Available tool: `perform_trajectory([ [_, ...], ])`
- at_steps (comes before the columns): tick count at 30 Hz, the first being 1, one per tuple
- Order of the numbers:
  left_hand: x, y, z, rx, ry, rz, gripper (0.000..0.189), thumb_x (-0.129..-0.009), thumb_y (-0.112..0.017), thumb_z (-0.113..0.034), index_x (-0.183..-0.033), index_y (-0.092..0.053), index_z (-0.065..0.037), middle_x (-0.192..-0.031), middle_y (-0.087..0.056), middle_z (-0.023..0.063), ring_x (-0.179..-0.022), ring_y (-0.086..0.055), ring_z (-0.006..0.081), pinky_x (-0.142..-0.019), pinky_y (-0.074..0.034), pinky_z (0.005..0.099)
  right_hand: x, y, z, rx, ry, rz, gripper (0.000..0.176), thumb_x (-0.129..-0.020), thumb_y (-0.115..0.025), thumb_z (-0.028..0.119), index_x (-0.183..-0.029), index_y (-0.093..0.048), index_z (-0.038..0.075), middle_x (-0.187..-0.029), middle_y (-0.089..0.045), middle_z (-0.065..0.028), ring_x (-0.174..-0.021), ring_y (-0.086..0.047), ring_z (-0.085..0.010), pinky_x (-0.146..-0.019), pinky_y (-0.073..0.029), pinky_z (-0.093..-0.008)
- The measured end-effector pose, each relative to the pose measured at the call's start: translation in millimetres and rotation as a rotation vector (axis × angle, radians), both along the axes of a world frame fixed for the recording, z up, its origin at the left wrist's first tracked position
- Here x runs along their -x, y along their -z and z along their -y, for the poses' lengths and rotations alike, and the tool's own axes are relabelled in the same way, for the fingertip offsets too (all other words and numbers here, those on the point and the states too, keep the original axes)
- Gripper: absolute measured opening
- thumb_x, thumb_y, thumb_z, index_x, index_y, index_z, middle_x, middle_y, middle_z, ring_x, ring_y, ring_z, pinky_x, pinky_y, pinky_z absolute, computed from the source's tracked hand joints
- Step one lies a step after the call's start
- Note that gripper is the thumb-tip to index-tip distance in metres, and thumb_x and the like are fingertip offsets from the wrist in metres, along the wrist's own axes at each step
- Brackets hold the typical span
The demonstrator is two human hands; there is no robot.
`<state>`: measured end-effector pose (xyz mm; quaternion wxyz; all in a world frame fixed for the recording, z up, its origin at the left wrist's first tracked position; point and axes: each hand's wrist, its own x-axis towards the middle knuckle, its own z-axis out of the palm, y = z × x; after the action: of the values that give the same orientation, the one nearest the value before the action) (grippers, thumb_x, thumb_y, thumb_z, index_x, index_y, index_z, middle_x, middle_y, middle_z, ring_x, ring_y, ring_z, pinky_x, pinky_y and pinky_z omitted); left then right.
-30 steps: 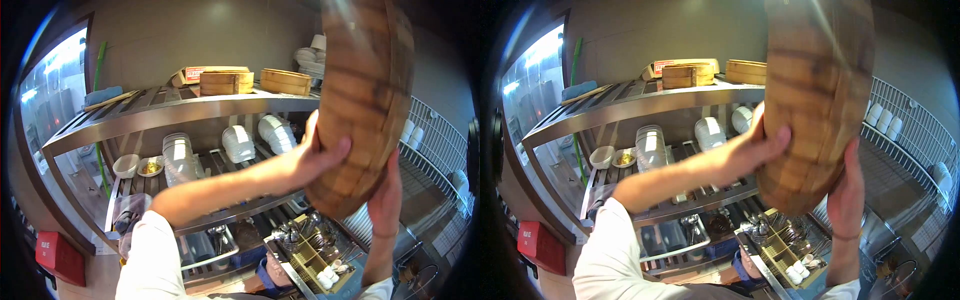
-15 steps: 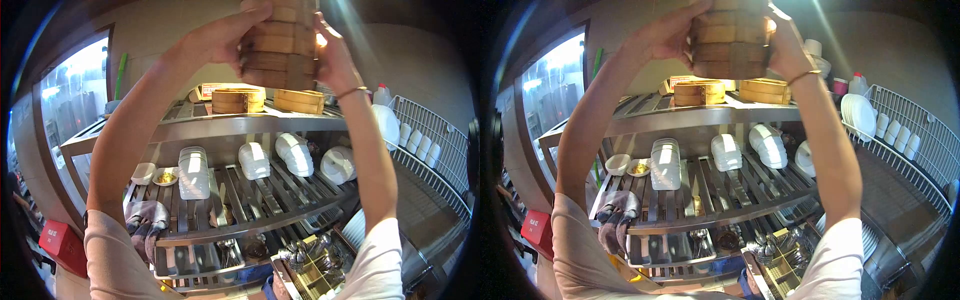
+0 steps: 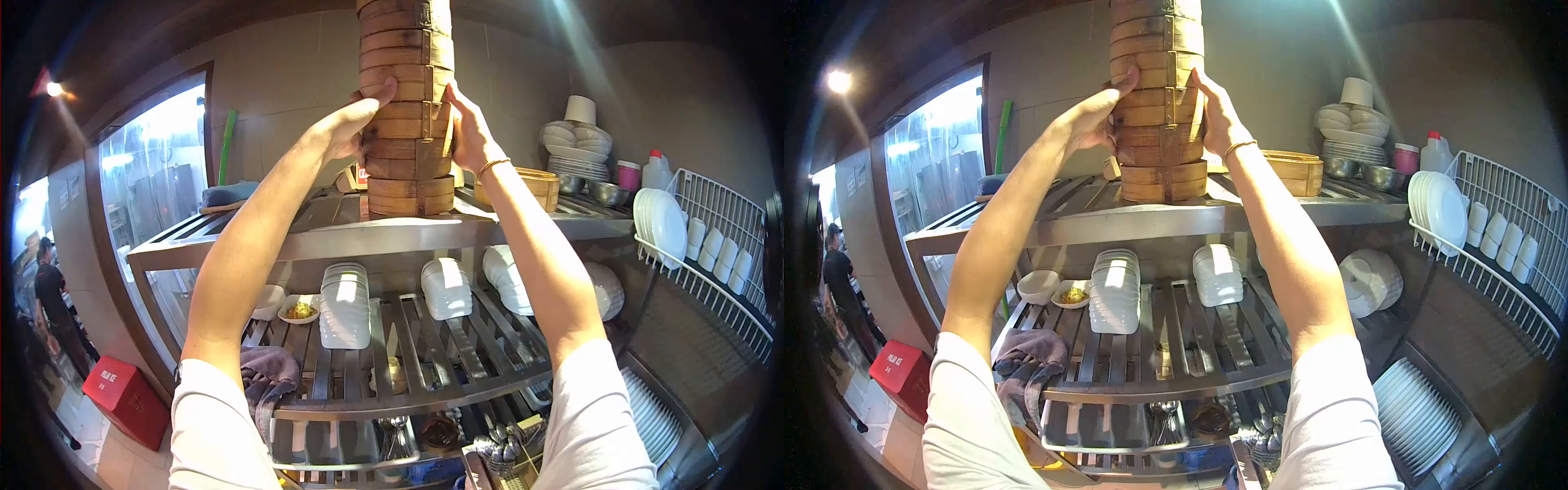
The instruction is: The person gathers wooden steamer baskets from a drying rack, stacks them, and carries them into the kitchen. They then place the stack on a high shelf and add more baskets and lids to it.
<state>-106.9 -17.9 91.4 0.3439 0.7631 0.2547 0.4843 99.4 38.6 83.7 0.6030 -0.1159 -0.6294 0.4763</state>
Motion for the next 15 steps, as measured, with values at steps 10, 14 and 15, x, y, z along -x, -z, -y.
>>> perform_trajectory([
  [10,-2,13,-5,0.068,-0.056,-0.054,0.11,-0.08,-0.047,-0.078,-0.152,-0.005,-0.007,-0.154,-0.008,0.0294,-0.141,-0.011,0.0486,-0.105,-0.018,0.0726,5,19,9,0.052,-0.046,-0.014,0.062,-0.09,-0.056,0.055,-0.136,-0.049,0.013,-0.133,-0.055,-0.0074,-0.12,-0.052,-0.0245,-0.102,-0.041,-0.0438],
  [14,8,33,-13,0.068,0.02,-0.166,0.11,-0.076,-0.06,-0.073,-0.149,-0.019,-0.001,-0.153,-0.019,0.026,-0.142,-0.015,0.0426,-0.108,-0.018,0.0698,-3,26,-5,-0.045,-0.101,0.031,0.063,-0.089,-0.059,0.053,-0.137,-0.046,0.014,-0.133,-0.052,-0.0085,-0.123,-0.049,-0.0235,-0.101,-0.041,-0.0444],
  [15,8,40,-9,0.106,0.001,-0.201,0.107,-0.073,-0.07,-0.066,-0.146,-0.029,0.0,-0.151,-0.028,0.022,-0.142,-0.02,0.0363,-0.109,-0.022,0.0651,-6,27,-11,-0.08,-0.13,0.071,0.066,-0.087,-0.063,0.052,-0.137,-0.045,0.014,-0.133,-0.05,-0.009,-0.123,-0.047,-0.0236,-0.099,-0.043,-0.0463],
])
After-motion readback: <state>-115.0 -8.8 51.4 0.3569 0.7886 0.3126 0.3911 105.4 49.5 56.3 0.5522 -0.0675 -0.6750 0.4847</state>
